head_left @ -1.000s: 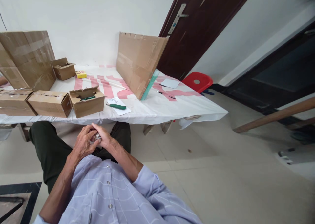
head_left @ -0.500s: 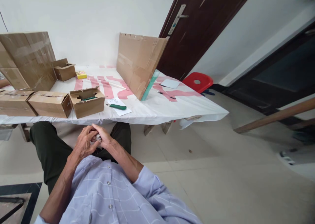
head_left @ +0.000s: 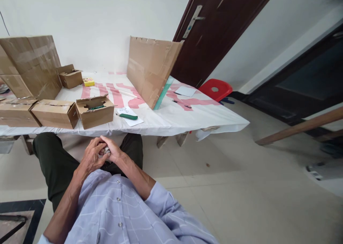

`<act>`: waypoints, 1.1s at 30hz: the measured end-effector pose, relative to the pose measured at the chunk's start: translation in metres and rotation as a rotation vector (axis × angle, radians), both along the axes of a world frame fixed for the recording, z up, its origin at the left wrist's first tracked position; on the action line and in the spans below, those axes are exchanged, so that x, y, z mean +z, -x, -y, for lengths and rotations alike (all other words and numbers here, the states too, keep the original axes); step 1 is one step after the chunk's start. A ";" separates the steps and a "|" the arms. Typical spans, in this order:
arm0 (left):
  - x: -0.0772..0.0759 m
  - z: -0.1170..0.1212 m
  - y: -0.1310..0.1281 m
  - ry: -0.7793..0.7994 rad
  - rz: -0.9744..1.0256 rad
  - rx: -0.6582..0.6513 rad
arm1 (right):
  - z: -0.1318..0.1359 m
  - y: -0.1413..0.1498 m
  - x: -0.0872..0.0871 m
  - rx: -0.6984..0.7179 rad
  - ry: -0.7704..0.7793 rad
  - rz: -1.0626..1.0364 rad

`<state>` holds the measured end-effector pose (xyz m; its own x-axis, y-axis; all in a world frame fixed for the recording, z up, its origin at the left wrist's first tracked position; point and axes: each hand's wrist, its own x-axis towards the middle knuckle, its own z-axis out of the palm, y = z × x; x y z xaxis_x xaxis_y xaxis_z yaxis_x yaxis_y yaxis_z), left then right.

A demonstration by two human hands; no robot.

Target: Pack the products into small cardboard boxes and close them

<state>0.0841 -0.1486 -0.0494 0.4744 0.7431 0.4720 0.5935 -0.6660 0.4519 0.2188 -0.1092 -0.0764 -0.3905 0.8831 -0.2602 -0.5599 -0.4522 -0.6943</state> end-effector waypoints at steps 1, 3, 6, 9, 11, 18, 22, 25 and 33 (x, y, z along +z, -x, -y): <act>0.000 0.000 0.000 0.001 -0.001 0.000 | 0.000 0.000 0.000 -0.001 0.004 -0.001; 0.000 0.000 -0.001 0.003 -0.004 0.001 | 0.000 0.000 -0.001 -0.003 0.011 -0.004; -0.001 0.000 -0.001 0.007 -0.009 0.003 | 0.000 0.000 -0.002 -0.008 0.022 -0.013; -0.002 0.000 0.000 0.014 -0.016 0.008 | 0.000 0.001 -0.003 -0.006 0.030 -0.025; -0.003 -0.001 0.000 0.016 -0.015 0.008 | 0.000 0.001 -0.004 -0.001 0.031 -0.033; -0.006 -0.003 0.001 0.008 0.000 -0.001 | -0.002 0.001 -0.007 -0.003 0.042 -0.040; -0.008 -0.003 0.000 0.001 0.010 0.001 | -0.001 0.001 -0.007 0.000 0.038 -0.043; -0.009 -0.002 -0.001 -0.009 0.016 0.000 | -0.001 0.001 -0.008 0.007 0.037 -0.045; -0.005 -0.001 -0.002 -0.013 0.005 -0.007 | -0.001 0.002 -0.010 0.002 0.031 -0.048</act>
<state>0.0861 -0.1480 -0.0542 0.4768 0.7338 0.4839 0.5865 -0.6757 0.4467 0.2166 -0.1082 -0.0860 -0.4047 0.8742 -0.2685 -0.5913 -0.4741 -0.6524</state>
